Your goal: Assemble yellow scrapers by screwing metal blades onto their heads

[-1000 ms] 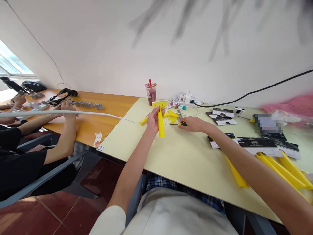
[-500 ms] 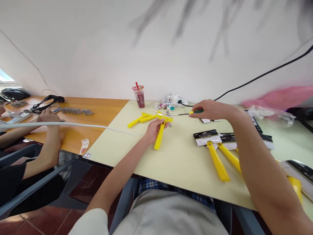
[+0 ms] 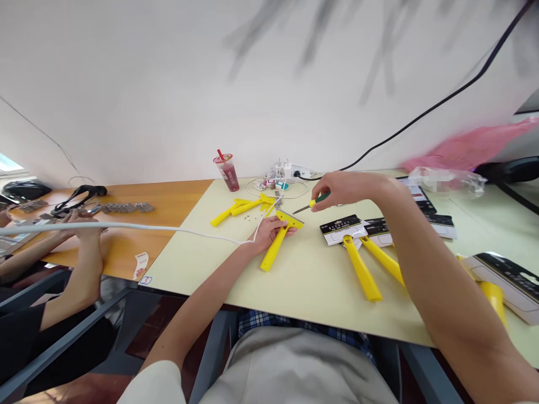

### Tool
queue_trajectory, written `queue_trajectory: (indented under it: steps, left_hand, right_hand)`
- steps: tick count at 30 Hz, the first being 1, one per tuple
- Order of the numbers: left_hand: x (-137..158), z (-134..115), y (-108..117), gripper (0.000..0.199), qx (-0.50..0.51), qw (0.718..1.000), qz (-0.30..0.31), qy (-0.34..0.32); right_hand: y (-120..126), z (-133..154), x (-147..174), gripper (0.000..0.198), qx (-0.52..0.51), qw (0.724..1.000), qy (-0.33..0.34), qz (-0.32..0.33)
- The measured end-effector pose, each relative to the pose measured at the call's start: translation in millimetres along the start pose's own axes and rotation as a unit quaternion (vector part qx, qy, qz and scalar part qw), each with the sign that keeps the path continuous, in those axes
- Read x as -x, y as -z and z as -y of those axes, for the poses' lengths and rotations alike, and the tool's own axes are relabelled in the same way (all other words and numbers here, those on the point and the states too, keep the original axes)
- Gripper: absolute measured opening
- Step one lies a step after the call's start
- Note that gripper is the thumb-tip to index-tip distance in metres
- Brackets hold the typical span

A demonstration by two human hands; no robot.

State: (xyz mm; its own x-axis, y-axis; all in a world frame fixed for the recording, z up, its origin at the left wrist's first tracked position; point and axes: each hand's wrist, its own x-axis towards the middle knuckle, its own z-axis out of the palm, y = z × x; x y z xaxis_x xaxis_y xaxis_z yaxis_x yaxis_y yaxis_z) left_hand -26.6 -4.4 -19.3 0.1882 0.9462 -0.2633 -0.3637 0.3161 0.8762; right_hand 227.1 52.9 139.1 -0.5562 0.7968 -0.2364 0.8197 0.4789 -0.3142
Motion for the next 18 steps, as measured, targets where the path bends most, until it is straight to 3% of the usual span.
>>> queue_trajectory:
  steps: [6,18]
  left_hand:
    - [0,0,1,0.011,-0.006,1.0,0.015,-0.002]
    - [0,-1,0,0.005,0.002,1.0,0.004,0.01]
  right_hand:
    - [-10,-2,-13,0.04,0.008,0.999,0.046,0.021]
    - [-15,-4,-20,0.039,-0.004,0.998,0.042,0.05]
